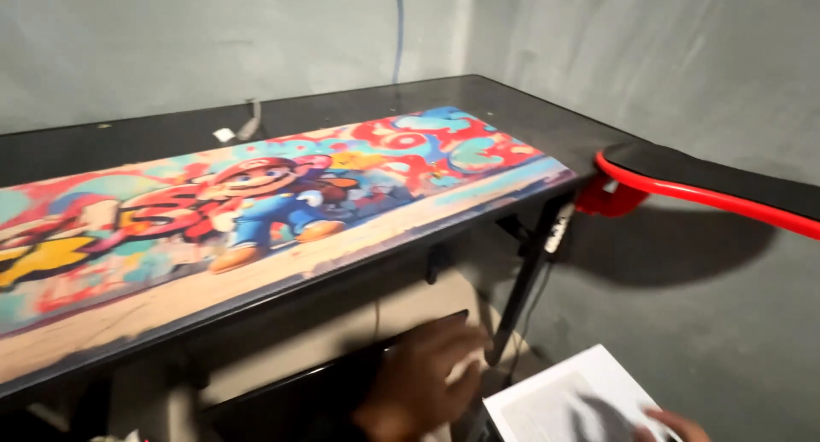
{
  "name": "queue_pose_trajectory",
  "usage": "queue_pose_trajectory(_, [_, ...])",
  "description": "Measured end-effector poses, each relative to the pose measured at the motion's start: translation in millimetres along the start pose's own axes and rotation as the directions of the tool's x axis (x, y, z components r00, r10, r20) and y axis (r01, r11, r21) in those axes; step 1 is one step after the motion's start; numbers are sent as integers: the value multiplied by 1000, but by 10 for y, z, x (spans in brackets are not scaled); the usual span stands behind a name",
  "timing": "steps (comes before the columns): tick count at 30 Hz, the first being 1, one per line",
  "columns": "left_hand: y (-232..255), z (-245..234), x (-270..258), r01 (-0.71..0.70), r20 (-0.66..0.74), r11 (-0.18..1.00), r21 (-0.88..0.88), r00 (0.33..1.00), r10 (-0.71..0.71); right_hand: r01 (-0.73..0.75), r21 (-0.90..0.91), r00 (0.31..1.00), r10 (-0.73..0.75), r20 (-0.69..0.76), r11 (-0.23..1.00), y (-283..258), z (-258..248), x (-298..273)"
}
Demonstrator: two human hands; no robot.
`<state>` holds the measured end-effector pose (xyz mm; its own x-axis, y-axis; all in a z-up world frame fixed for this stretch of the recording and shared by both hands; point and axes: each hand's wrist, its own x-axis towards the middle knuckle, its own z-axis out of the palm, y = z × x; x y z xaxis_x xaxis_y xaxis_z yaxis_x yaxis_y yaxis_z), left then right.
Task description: The recorder clears items from a desk and wipes the surface with a wet wipe.
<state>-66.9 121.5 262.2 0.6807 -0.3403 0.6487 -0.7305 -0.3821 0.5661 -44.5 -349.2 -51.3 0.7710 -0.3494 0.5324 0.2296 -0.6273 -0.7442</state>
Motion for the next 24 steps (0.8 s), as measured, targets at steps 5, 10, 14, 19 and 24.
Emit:
queue_pose_trajectory(5, [768,-1433,419,-157,-222,853,498,928,301,377,195,916,-395,63,905,-3909,137,1020])
queue_pose_trajectory(10, [617,-1797,456,73,-123,571,818,991,49,630,73,762,-634,134,773,-5329,668,1993])
queue_pose_trajectory(14, [567,-1787,316,-18,-92,584,812,983,158,528,-232,813,-408,416,817,-5432,1219,2430])
queue_pose_trajectory(19, [374,-1706,389,155,-184,630,761,983,-20,403,-400,868,-205,453,823,-5260,1404,2451])
queue_pose_trajectory(24, [-134,-1422,290,170,-240,686,707,971,7,309,-319,890,-154,429,896,-5500,1358,2326])
